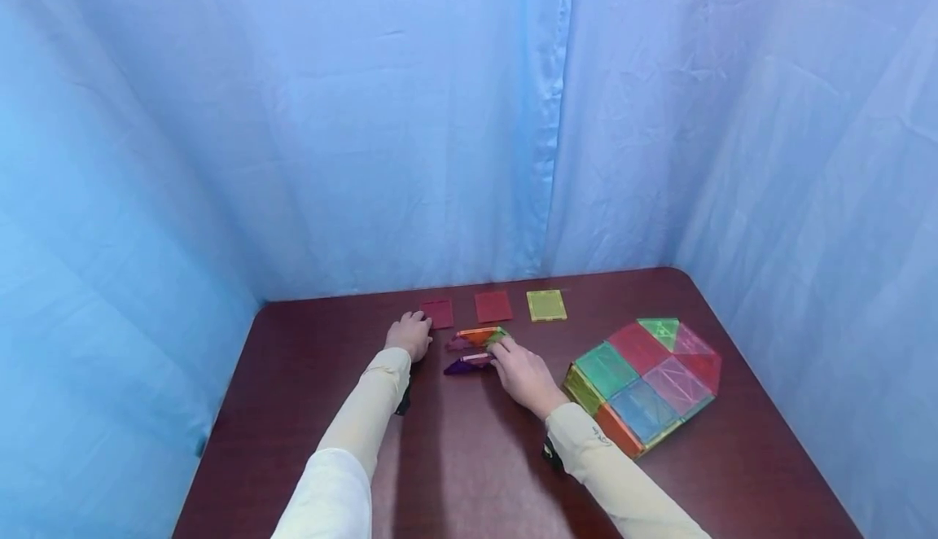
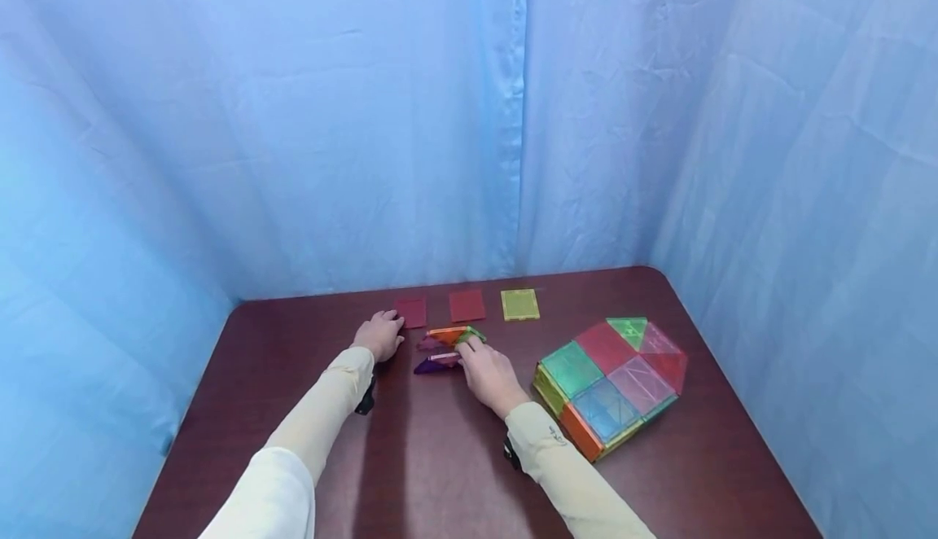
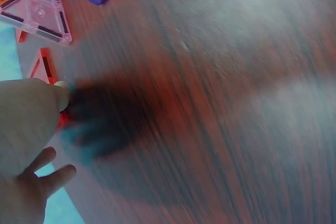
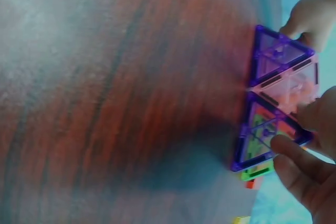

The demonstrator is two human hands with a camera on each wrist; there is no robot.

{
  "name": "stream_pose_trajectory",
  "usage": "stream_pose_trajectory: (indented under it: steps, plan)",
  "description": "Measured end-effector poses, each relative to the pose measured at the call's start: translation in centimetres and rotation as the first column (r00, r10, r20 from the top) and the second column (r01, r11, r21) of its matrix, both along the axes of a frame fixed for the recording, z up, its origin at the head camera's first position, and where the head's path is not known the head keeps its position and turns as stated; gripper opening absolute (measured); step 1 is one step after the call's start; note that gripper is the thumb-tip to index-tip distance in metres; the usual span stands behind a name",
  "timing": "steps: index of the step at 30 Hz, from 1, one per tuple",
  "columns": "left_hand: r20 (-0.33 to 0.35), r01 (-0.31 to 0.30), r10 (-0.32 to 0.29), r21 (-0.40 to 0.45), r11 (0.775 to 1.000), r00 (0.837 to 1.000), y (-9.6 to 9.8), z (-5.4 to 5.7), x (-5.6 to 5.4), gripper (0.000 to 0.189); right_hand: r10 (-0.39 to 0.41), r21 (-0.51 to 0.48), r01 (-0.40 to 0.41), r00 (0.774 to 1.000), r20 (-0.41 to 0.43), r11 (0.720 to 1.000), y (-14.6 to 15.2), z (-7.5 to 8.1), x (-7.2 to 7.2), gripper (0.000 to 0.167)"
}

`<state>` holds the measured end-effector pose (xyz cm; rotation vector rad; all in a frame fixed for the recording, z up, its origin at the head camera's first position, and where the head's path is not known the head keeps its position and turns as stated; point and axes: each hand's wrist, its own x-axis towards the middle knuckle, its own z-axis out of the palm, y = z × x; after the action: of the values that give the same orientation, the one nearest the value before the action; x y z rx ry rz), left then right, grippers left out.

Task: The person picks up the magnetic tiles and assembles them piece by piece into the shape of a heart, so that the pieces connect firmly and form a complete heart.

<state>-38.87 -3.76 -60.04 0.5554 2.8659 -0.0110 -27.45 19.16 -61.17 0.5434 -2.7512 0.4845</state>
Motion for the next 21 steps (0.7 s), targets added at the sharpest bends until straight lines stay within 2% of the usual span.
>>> stream_pose_trajectory:
  steps: [4, 8, 11, 13, 16, 18, 21]
  plan:
    - [-0.038, 0.037, -0.036, 0.019, 0.999, 0.999, -1.4, -0.4, 1.0, 0.041, 0.019, -0.025, -0.019, 1.0, -0.024, 1.0, 0.2, -0.5, 0.1, 0.006]
    - [-0.05, 0.038, -0.033, 0.102, 0.994, 0.998, -3.1, -1.0, 2.5, 0.037, 0.038, -0.042, -0.038, 0.999, -0.018, 0.998, 0.7, -0.6, 0.6, 0.007]
    - [-0.077, 0.032, -0.018, 0.177, 0.984, 0.997, -4.2, -1.6, 4.5, 0.034, 0.041, -0.055, -0.04, 0.999, 0.019, 0.998, 1.1, -0.5, 1.6, 0.007]
    - [-0.126, 0.061, -0.034, 0.216, 0.975, 0.991, -4.8, -2.0, 6.2, 0.033, 0.033, -0.06, -0.03, 0.998, 0.048, 0.998, 1.3, -0.4, 2.5, 0.007]
    - [-0.21, 0.129, -0.075, 0.259, 0.957, 0.975, -5.4, -2.1, 9.3, 0.03, 0.023, -0.051, -0.019, 0.997, 0.071, 0.999, 1.5, -0.3, 3.8, 0.007]
    - [-0.291, 0.197, -0.121, 0.246, 0.949, 0.949, -5.9, -2.1, 11.2, 0.025, 0.03, -0.05, -0.026, 0.997, 0.067, 0.998, 1.6, -0.2, 4.6, 0.008]
    - [-0.344, 0.247, -0.163, 0.216, 0.945, 0.925, -6.3, -1.7, 12.9, 0.024, 0.039, -0.056, -0.036, 0.998, 0.043, 0.998, 1.6, -0.3, 5.4, 0.01]
